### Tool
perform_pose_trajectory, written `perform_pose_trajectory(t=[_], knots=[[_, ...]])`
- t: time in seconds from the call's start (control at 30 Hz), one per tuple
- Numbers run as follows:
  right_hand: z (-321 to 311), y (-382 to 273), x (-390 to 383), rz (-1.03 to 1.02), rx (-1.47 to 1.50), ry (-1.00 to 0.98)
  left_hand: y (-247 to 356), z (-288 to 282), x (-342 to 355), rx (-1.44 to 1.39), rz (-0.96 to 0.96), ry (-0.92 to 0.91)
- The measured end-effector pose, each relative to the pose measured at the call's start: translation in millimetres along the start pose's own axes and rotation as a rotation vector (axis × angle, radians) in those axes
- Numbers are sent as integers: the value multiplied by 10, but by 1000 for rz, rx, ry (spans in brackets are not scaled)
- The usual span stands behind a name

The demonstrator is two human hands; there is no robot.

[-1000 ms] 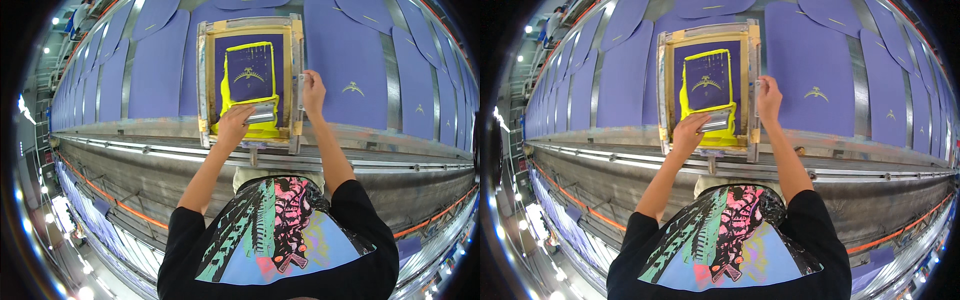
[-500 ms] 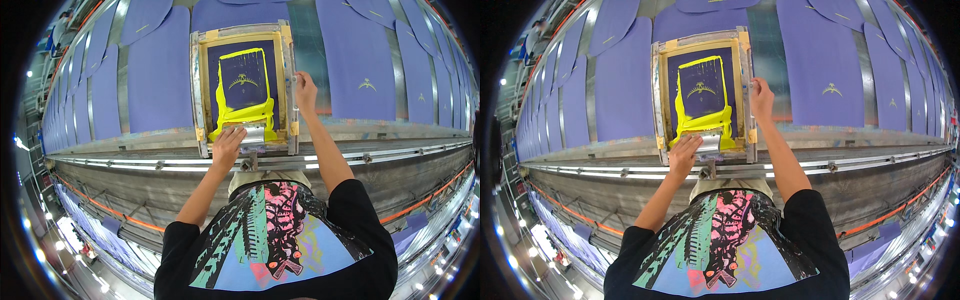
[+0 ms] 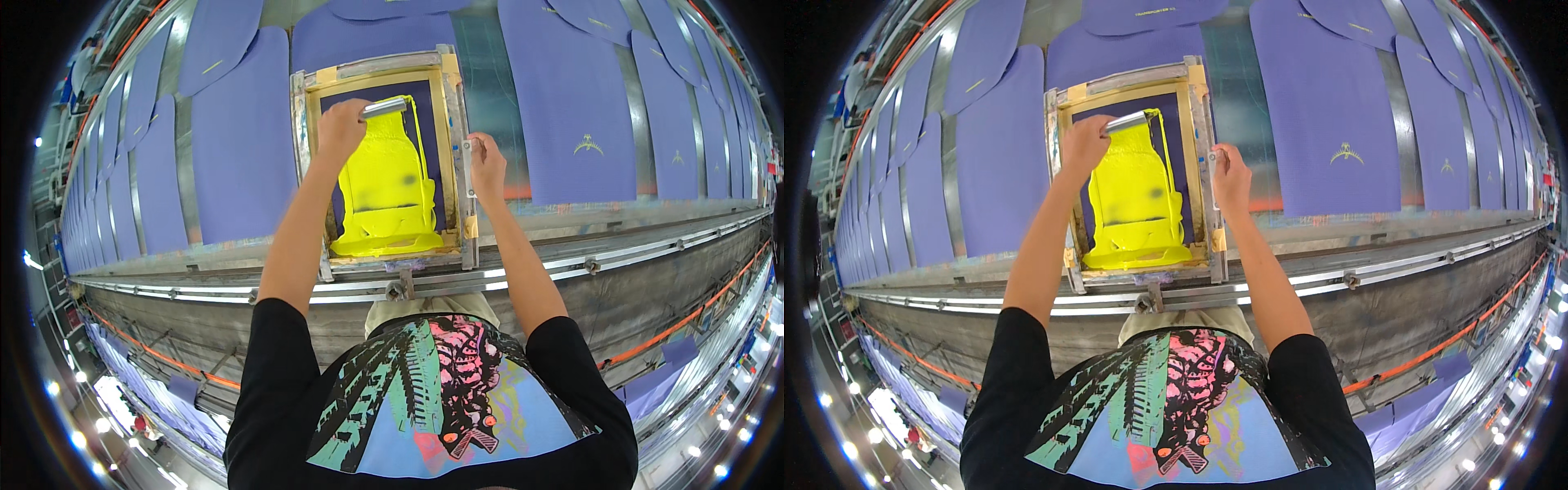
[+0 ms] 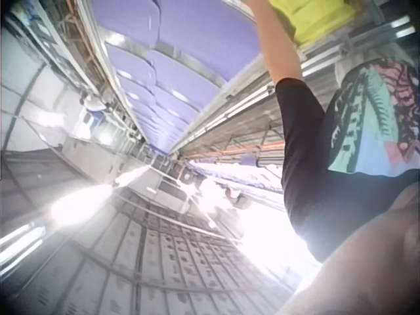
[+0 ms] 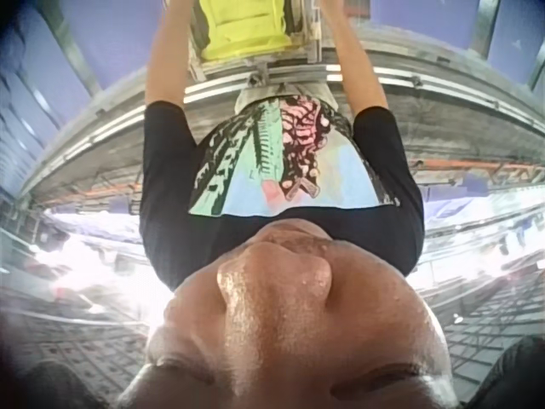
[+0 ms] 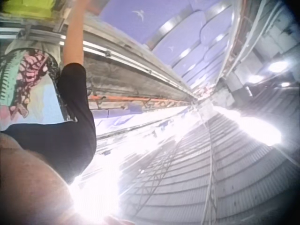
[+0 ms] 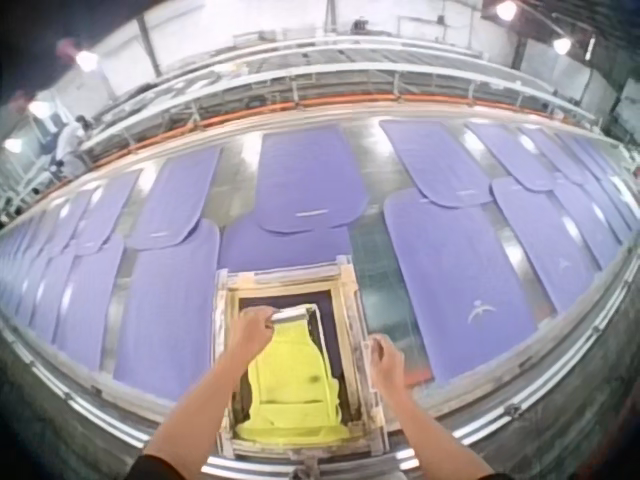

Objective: The person pours yellow ink onto a screen-printing frame, then uses a squeegee to pull the ink across the mesh and print a design onto purple fabric laid on a conveyor. The process is repeated across multiple fabric pieces.

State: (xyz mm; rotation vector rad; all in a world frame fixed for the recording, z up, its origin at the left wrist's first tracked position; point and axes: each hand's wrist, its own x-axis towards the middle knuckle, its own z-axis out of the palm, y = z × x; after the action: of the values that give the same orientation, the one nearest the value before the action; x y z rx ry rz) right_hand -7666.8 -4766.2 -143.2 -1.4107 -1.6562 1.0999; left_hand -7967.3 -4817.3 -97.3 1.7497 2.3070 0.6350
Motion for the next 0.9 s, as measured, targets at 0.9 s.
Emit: perform_pose_trajectory(t=[0.9], knots=[[-47,47,-20,-1,-32,14,240,104,-741,48,51,-50]])
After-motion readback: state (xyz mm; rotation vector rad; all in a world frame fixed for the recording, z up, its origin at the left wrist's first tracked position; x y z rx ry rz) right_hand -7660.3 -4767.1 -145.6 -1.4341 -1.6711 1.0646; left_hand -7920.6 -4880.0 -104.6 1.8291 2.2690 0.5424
